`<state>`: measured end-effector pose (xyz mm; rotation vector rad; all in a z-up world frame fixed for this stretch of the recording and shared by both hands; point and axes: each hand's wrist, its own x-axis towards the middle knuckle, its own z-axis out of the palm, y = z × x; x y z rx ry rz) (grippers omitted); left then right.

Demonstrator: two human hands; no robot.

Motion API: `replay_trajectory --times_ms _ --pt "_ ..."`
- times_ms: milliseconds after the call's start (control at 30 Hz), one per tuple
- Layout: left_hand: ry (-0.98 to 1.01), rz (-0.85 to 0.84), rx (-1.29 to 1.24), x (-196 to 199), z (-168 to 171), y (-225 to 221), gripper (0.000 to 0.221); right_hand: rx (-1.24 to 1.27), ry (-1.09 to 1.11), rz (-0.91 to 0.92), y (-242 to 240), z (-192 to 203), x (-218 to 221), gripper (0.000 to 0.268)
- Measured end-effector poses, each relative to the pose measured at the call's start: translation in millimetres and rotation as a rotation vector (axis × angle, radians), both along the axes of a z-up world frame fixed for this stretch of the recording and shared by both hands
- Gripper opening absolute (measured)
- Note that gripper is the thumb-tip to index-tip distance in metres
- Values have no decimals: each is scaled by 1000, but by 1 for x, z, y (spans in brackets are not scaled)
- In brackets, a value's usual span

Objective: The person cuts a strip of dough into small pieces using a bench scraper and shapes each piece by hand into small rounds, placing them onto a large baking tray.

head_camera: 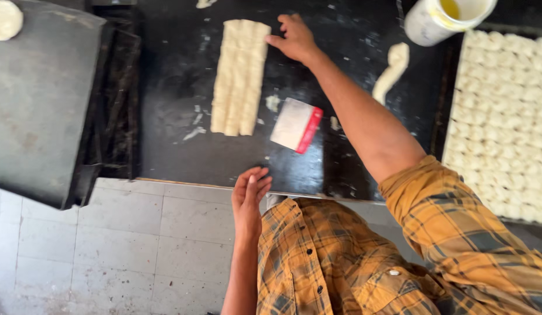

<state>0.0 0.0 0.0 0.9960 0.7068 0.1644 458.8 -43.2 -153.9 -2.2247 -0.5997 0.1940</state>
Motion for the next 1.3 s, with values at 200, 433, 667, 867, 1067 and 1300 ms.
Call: replay_trajectory --times_ms 200,433,667,867,1067,1300 --pt "51 122 -44 -22 -17 60 33 34 -120 218 33 33 -9 43" --pt "-172 -10 -237 40 -21 73 51 230 47 259 14 133 -153 36" --pt "-594 146 -1011 62 -9 89 89 78 -271 846 30 226 -378 38" --pt "-510 100 -885 -4 5 104 99 365 149 504 -5 219 -315 26" --pt "-405 191 -912 -89 12 110 103 -35 312 96 -17 151 -264 29" --pt "-339 156 -907 -113 -7 133 103 -74 -170 280 24 105 -331 31"
